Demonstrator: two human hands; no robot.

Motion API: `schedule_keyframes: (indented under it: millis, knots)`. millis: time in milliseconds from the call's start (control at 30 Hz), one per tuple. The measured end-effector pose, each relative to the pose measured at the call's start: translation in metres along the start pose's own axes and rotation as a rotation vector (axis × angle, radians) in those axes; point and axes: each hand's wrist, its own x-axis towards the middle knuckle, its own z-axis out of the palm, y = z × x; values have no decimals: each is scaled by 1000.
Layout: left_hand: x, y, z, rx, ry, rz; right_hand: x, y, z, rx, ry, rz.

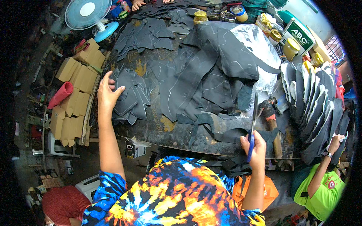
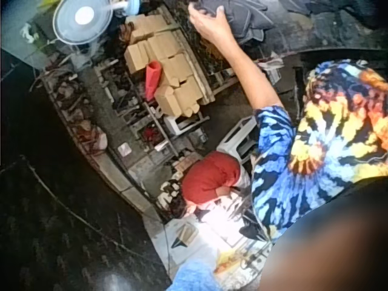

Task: The person uses shears to cut dark gray fabric pieces along marked outlines on a worktable. They repeatedly pick up fabric, cut along the lines, and place the cut pieces aside. A coworker is visible in the background handling similar materials.

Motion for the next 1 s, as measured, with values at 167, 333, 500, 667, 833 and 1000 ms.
schedule_keyframes:
  millis: [167,333,500,667,833,1000]
  knots:
    - [-9,25,18,-18,271,346,-6,-13,-4,68,-43,38]
    - [-21,79,80,-302,-233,403,-10,-33,24,164,-157,-10]
    - [-17,82,108,-222,-414,305,-17,-37,46,120,-279,-24]
    - [-6,80,94,-496,-758,250,-24,-25,52,153,-349,85]
    - [-19,109,68,-1376,-580,32,-22,-21,58,177,-487,71]
    - [-35,134,45,-1590,-238,96,-16,-30,63,356,-640,56]
